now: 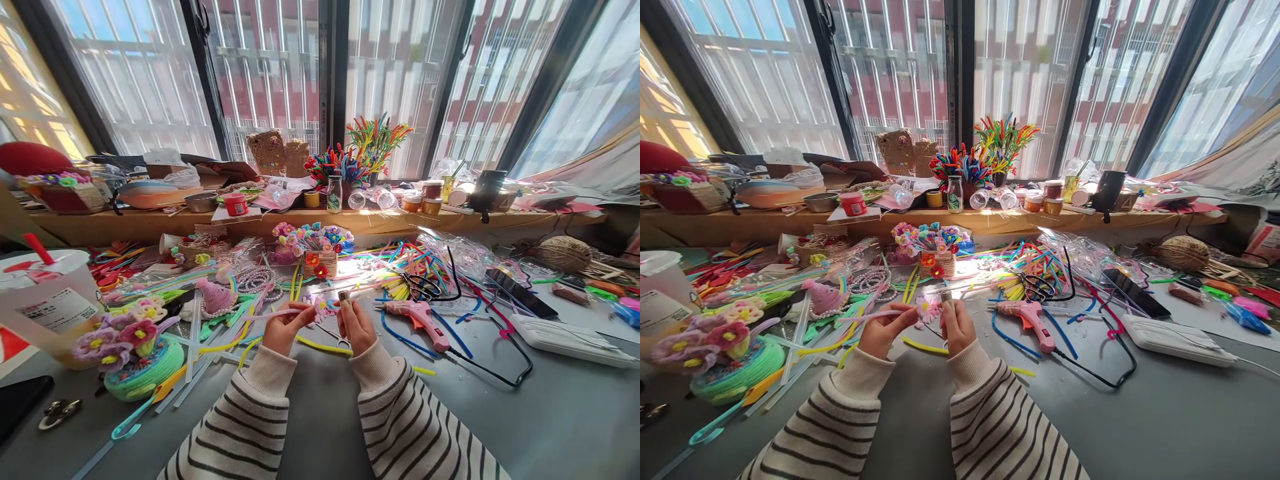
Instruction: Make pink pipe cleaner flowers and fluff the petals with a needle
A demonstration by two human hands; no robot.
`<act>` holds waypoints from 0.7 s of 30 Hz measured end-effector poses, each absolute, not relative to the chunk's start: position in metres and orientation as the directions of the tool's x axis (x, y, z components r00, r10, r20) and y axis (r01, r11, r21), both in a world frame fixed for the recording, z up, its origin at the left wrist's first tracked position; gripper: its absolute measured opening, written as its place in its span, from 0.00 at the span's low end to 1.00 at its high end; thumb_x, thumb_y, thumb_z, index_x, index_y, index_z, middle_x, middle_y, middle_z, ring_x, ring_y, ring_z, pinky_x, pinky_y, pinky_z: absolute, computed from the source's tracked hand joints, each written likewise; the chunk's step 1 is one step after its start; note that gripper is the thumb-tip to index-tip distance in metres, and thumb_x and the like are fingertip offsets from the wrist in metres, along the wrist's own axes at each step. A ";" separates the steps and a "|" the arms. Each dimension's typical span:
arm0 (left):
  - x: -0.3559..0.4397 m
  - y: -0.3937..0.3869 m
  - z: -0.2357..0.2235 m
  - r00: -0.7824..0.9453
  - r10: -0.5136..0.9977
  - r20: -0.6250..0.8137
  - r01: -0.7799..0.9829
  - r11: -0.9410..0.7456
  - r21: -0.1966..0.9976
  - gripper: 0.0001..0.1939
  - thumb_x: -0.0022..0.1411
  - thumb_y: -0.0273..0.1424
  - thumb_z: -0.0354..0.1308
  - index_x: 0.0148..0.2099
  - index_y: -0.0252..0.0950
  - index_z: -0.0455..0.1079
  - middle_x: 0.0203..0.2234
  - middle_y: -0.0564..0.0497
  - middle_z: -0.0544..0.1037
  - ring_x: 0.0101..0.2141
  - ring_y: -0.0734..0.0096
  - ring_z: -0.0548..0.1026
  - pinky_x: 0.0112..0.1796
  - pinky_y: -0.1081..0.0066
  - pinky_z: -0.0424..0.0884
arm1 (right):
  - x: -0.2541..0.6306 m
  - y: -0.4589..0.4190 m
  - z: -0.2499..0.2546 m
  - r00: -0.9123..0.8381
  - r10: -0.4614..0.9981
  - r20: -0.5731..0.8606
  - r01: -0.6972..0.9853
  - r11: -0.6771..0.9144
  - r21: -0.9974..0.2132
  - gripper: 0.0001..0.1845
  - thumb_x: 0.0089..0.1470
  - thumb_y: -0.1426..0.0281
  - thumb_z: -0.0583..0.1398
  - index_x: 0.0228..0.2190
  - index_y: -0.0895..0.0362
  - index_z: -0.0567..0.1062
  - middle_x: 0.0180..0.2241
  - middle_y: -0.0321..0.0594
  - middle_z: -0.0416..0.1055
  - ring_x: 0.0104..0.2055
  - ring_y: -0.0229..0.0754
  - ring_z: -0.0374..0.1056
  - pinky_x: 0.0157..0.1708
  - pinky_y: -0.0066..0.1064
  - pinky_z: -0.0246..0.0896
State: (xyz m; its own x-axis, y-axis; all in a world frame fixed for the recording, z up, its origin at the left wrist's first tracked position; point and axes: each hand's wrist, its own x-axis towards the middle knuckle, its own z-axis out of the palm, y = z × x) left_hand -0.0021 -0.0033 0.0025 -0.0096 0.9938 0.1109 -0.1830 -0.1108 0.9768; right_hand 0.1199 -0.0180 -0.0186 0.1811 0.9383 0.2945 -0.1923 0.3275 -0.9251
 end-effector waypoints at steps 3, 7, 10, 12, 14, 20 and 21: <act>-0.004 -0.003 0.005 -0.034 0.997 0.067 -0.260 -0.073 0.963 0.12 0.33 0.31 0.63 0.24 0.32 0.66 0.17 0.55 0.71 0.21 0.76 0.70 0.27 0.74 0.67 | 0.119 -0.015 -0.021 0.192 0.946 0.262 -0.261 0.307 -0.915 0.20 0.44 0.54 0.50 0.28 0.58 0.63 0.13 0.29 0.58 0.12 0.28 0.52 0.11 0.21 0.46; -0.005 -0.004 0.007 -0.074 0.996 0.056 -0.324 -0.077 0.943 0.14 0.31 0.31 0.63 0.24 0.33 0.65 0.18 0.56 0.70 0.22 0.75 0.70 0.28 0.73 0.68 | 0.117 -0.012 -0.025 0.138 0.978 0.154 -0.271 0.187 -0.944 0.25 0.40 0.49 0.50 0.26 0.59 0.66 0.09 0.26 0.53 0.08 0.26 0.45 0.07 0.20 0.38; -0.006 -0.004 0.007 -0.105 0.993 0.055 -0.331 -0.087 0.940 0.15 0.32 0.30 0.63 0.26 0.33 0.65 0.20 0.56 0.70 0.23 0.75 0.70 0.28 0.74 0.68 | 0.115 -0.008 -0.025 0.061 0.998 -0.001 -0.307 0.018 -0.952 0.32 0.36 0.44 0.46 0.15 0.61 0.68 0.06 0.27 0.49 0.07 0.25 0.42 0.07 0.20 0.35; -0.006 -0.003 0.007 -0.113 0.992 0.053 -0.336 -0.088 0.938 0.15 0.32 0.30 0.63 0.26 0.33 0.65 0.20 0.56 0.71 0.23 0.75 0.70 0.28 0.74 0.68 | 0.114 -0.006 -0.025 -0.015 0.992 -0.125 -0.334 -0.123 -0.935 0.34 0.35 0.42 0.44 0.08 0.60 0.63 0.05 0.27 0.47 0.06 0.25 0.41 0.07 0.20 0.33; -0.006 -0.002 0.007 -0.111 0.992 0.057 -0.348 -0.092 0.933 0.14 0.32 0.30 0.63 0.26 0.33 0.65 0.21 0.56 0.71 0.24 0.75 0.71 0.29 0.73 0.68 | 0.114 -0.003 -0.024 -0.083 0.972 -0.221 -0.337 -0.236 -0.912 0.33 0.34 0.42 0.45 0.05 0.58 0.58 0.03 0.27 0.46 0.06 0.26 0.40 0.06 0.20 0.31; -0.003 -0.003 0.009 -0.094 0.992 0.081 -0.385 -0.111 0.916 0.16 0.34 0.28 0.62 0.30 0.33 0.64 0.21 0.57 0.72 0.25 0.76 0.71 0.30 0.75 0.68 | 0.117 0.003 -0.017 0.015 0.996 -0.087 -0.411 -0.074 -0.909 0.23 0.30 0.50 0.58 0.12 0.58 0.62 0.05 0.24 0.47 0.07 0.26 0.41 0.07 0.21 0.33; -0.002 -0.004 0.010 -0.086 0.993 0.078 -0.389 -0.106 0.915 0.17 0.33 0.28 0.62 0.31 0.33 0.64 0.21 0.57 0.72 0.25 0.76 0.71 0.29 0.75 0.68 | 0.118 0.003 -0.015 0.052 0.997 -0.048 -0.417 -0.022 -0.909 0.21 0.29 0.53 0.60 0.16 0.58 0.65 0.06 0.23 0.48 0.08 0.26 0.41 0.08 0.21 0.33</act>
State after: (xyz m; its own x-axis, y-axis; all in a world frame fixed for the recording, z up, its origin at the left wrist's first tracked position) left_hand -0.0020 -0.0039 0.0095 -0.0865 0.9932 0.0785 -0.3894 -0.1062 0.9149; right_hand 0.1177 0.0025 -0.0153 0.0523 0.9975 -0.0477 -0.4169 -0.0216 -0.9087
